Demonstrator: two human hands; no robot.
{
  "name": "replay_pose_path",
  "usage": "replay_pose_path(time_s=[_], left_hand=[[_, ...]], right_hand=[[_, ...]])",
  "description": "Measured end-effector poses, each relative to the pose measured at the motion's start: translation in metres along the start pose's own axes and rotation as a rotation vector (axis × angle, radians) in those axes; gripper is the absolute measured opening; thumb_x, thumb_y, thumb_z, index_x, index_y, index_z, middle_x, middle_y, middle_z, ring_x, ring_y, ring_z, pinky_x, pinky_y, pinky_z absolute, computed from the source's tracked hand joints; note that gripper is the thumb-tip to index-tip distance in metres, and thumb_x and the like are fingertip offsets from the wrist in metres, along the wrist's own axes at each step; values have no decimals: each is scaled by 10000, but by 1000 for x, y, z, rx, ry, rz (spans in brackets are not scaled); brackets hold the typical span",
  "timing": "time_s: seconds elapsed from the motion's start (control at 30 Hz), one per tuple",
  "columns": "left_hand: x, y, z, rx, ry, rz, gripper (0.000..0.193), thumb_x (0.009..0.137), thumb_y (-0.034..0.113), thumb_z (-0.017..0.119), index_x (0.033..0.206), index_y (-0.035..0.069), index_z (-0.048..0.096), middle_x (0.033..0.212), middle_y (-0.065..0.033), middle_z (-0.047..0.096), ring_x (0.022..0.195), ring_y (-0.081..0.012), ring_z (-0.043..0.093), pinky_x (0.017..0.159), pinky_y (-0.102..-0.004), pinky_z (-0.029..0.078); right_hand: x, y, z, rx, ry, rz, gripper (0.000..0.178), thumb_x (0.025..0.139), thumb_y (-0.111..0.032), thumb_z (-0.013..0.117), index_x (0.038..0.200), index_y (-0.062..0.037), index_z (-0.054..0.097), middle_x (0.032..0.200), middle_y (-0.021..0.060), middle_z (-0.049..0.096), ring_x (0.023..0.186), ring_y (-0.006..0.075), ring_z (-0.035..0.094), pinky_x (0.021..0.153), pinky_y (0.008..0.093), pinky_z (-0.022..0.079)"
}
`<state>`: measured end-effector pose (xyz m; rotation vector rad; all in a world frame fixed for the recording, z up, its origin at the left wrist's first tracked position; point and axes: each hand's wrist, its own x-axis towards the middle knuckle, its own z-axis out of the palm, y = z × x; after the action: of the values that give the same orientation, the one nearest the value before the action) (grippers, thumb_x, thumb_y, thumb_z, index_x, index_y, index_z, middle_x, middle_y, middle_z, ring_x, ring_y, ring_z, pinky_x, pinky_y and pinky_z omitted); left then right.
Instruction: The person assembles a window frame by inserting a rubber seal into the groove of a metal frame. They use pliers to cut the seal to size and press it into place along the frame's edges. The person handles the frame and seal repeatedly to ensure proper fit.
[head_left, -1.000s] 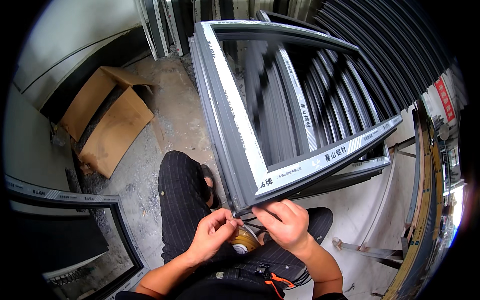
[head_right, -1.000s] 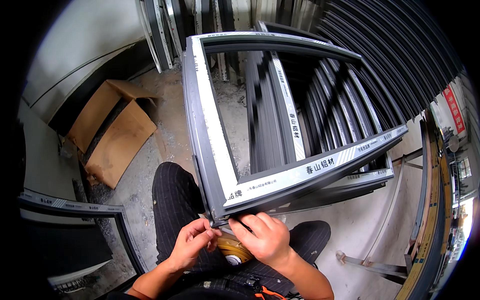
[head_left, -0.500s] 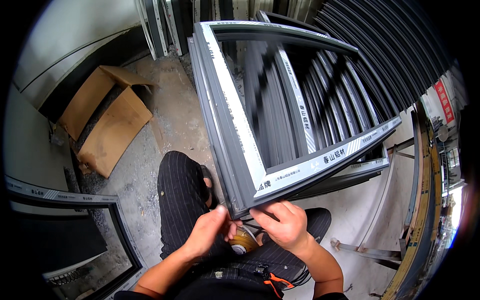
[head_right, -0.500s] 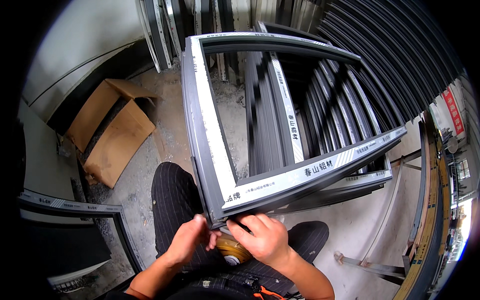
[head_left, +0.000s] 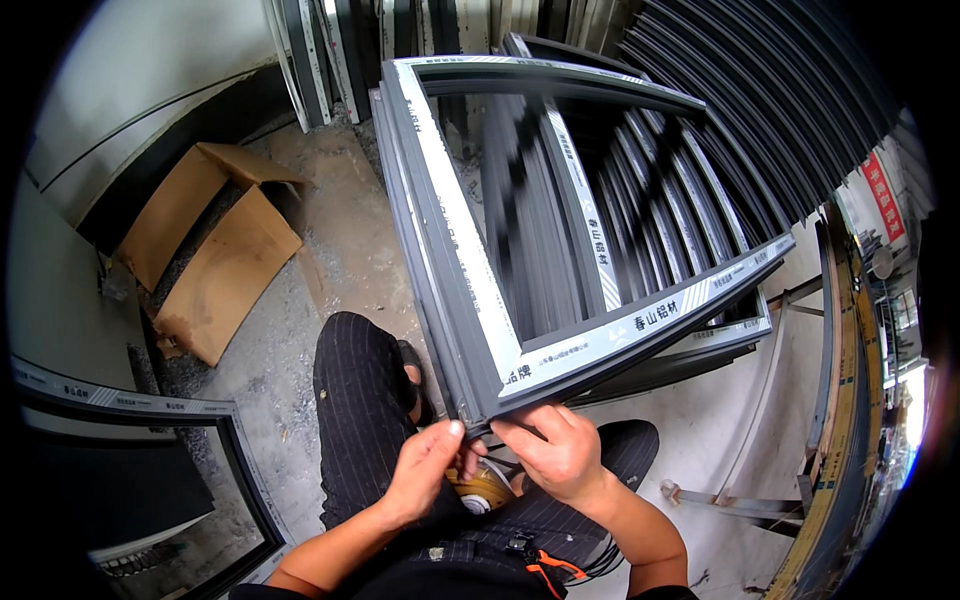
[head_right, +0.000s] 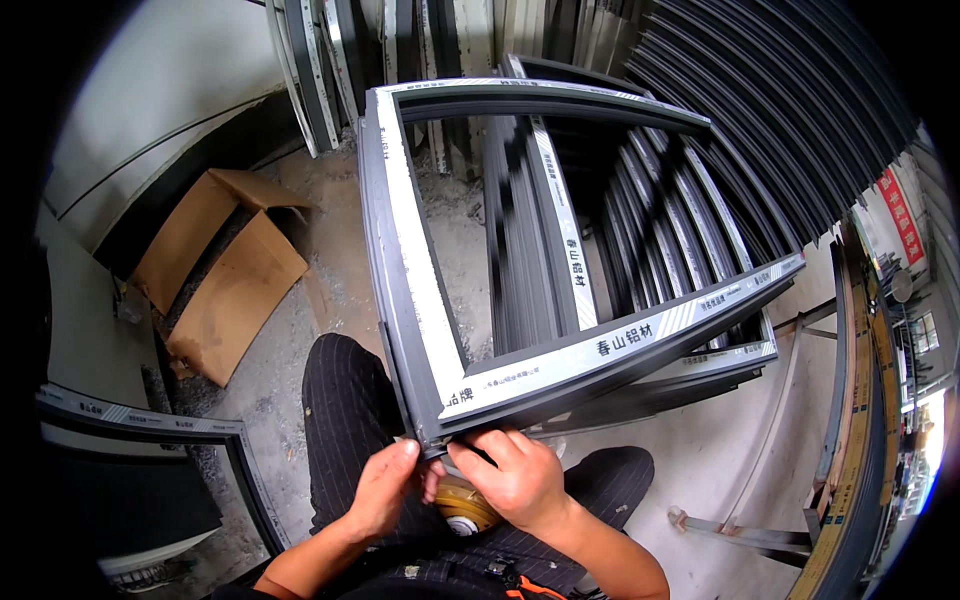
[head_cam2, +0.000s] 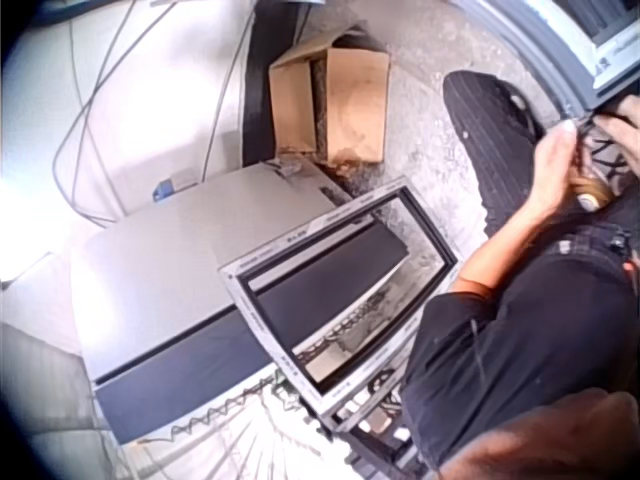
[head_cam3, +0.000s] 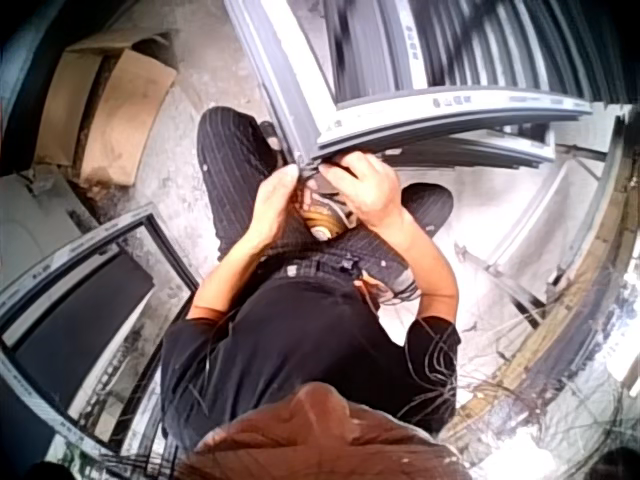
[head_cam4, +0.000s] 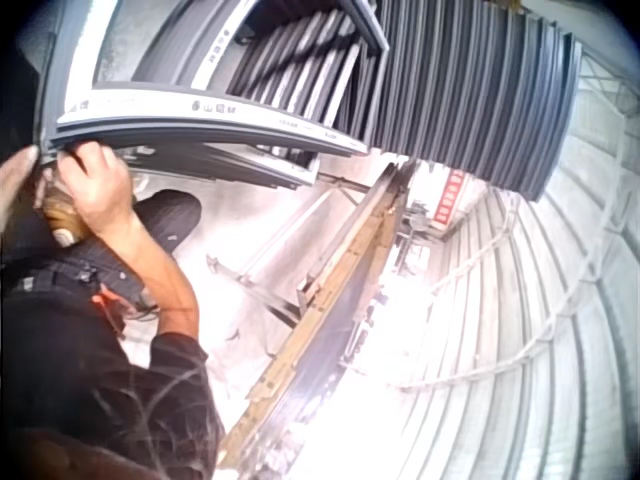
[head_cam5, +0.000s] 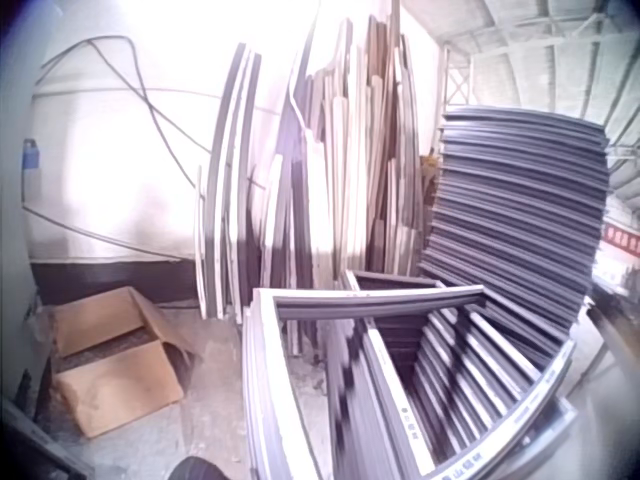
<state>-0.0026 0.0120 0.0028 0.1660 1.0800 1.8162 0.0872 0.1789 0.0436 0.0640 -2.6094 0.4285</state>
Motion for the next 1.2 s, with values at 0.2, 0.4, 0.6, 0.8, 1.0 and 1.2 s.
replay_pose_path(time_s=[0.2, 0.4, 0.6, 0.8, 1.0, 1.2], left_hand=[[0, -7, 3, 146, 26, -46, 360, 998, 352, 494, 858, 32, 579, 672, -17, 559, 593, -71, 496, 541, -206, 381], [-1, -9, 7, 166, 64, -31, 357, 999, 338, 496, 824, 36, 571, 646, -15, 549, 570, -67, 490, 522, -202, 371], [2, -28, 21, 83, 126, 72, 394, 1002, 397, 446, 976, 19, 552, 754, -85, 593, 656, -155, 559, 587, -280, 452], [14, -42, 36, 35, 177, 264, 489, 982, 464, 448, 1154, 7, 452, 817, -150, 617, 728, -212, 606, 663, -332, 487], [27, -21, 6, 46, 268, 343, 516, 976, 443, 476, 1053, -66, 500, 717, -211, 644, 576, -235, 626, 556, -321, 515], [89, 119, -145, 40, 422, 504, 359, 1014, 413, 414, 942, 98, 569, 659, 23, 543, 473, -43, 433, 420, -184, 331]], right_hand=[[-46, -1, 10, -189, 133, 182, 331, 754, -38, 649, 1073, -123, 669, 1012, 105, 564, 797, 255, 603, 652, 321, 525], [-139, 86, -82, -462, 167, 701, 442, 679, 111, 549, 1095, -15, 625, 1073, 159, 587, 930, 313, 589, 787, 417, 488], [-141, 205, -207, -944, 411, 650, 154, 893, -125, 595, 982, -10, 648, 973, 142, 631, 929, 334, 590, 818, 399, 474], [-17, 269, -177, -505, 156, 313, 207, 865, -181, 616, 990, -24, 670, 1003, 158, 665, 994, 333, 606, 889, 377, 466], [1, 272, -163, -429, 41, 375, 128, 805, -134, 619, 708, -52, 626, 686, 97, 595, 743, 316, 553, 693, 410, 414], [54, 154, -98, -235, -16, 362, 64, 766, -116, 643, 766, -52, 639, 715, 109, 616, 715, 311, 558, 658, 422, 417]])
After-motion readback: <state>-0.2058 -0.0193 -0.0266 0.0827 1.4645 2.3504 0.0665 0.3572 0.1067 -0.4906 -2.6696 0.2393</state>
